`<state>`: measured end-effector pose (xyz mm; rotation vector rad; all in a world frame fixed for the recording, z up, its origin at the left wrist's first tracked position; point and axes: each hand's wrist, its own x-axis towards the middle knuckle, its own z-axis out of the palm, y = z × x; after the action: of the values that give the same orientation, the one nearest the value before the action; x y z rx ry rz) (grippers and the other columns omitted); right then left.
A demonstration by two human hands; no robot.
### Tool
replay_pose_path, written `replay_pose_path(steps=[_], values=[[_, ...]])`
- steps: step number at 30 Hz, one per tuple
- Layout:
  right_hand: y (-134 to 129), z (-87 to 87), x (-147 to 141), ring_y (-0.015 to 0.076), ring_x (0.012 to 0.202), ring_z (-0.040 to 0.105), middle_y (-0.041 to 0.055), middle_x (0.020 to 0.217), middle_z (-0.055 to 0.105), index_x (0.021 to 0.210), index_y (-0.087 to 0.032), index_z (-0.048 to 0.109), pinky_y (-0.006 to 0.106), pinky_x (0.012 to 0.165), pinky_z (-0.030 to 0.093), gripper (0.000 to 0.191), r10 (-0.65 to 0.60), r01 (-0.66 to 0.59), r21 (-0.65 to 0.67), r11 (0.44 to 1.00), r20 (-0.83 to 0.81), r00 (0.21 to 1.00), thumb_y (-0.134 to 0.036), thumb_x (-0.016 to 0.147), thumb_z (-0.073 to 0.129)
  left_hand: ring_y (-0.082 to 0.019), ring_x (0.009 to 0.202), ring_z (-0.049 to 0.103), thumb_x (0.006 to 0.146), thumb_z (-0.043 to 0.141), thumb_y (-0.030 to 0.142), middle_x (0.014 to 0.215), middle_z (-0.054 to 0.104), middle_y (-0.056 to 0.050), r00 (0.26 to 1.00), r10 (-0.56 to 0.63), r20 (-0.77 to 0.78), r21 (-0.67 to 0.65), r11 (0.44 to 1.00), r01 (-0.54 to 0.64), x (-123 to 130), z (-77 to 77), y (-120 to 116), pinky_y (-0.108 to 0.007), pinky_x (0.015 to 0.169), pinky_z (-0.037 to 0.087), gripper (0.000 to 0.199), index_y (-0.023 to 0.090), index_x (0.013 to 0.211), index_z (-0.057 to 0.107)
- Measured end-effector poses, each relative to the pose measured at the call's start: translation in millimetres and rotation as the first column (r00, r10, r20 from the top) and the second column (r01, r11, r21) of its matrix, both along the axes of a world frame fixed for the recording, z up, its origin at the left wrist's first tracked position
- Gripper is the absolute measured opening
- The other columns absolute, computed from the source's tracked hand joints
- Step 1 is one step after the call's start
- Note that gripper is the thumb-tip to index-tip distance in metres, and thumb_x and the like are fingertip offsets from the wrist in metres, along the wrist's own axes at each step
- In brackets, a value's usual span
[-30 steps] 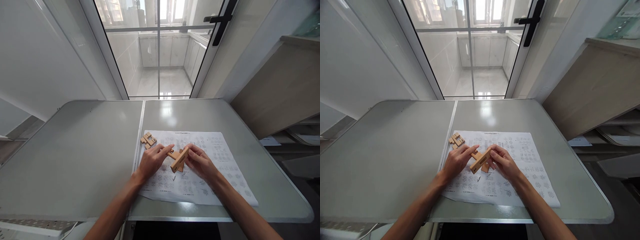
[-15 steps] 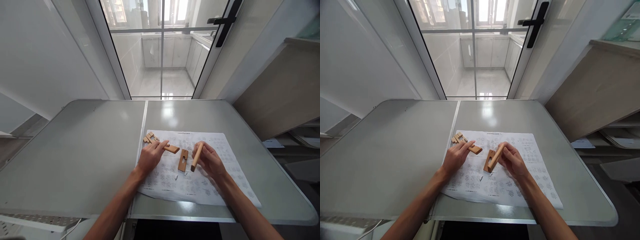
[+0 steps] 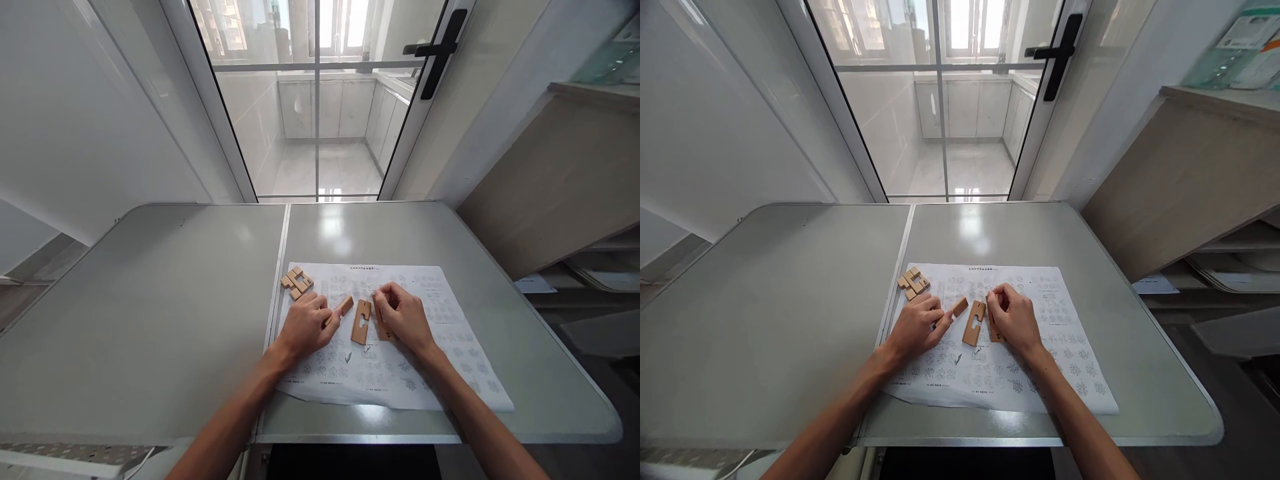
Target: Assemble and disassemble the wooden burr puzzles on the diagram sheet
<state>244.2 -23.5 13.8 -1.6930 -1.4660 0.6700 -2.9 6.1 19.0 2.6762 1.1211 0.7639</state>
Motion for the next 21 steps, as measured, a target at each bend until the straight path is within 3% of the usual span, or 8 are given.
replay_pose_path(steps=[9,13,16,21], values=[[0,-7.2,-4,0.0179,0.057,0.062,-0.0002,0.066,0.070,0.087,-0.023,0.065,0.028,0.058,0.035,0.027,-0.022,0.022,0.004,1.000,0.325,0.945,-0.042,0.100,0.050,-0.017,0.067,0.050,0.103,0.058,0.025,0.066,0.060,-0.003,0.998,-0.051,-0.047,0.013,0.999,0.052,2,-2.7,-1,-0.035,0.064,0.038,0.047,0.019,0.056,0.057],[-1,-10.9,-9,0.0186,0.059,0.063,0.0008,0.069,0.072,0.090,-0.023,0.066,0.028,0.059,0.032,0.027,-0.002,-0.001,0.006,1.000,0.391,0.920,-0.040,0.102,0.048,-0.018,0.072,0.057,0.101,0.061,0.025,0.078,0.064,-0.002,0.999,-0.028,-0.017,-0.045,0.999,0.027,4,-1.9,-1,-0.035,0.069,0.045,0.023,0.020,0.078,0.060],[-2,-14.9,-13,0.0195,0.059,0.064,0.0013,0.069,0.073,0.093,-0.023,0.067,0.029,0.059,0.030,0.028,0.015,-0.021,0.011,1.000,0.415,0.910,-0.040,0.104,0.047,-0.022,0.087,0.065,0.101,0.060,0.026,0.097,0.069,-0.006,0.999,-0.026,0.037,-0.106,0.994,0.030,5,0.1,-2,-0.037,0.079,0.053,0.007,0.019,0.101,0.062],[-2,-17.6,-19,0.0220,0.060,0.068,0.0033,0.071,0.075,0.101,-0.021,0.067,0.030,0.061,0.032,0.031,0.053,-0.066,0.019,0.998,0.398,0.916,-0.038,0.107,0.042,-0.032,0.132,0.060,0.098,0.070,0.035,0.141,0.062,-0.017,0.990,-0.068,0.121,-0.168,0.982,0.088,11,2.1,-6,-0.050,0.111,0.052,0.047,0.019,0.139,0.051]])
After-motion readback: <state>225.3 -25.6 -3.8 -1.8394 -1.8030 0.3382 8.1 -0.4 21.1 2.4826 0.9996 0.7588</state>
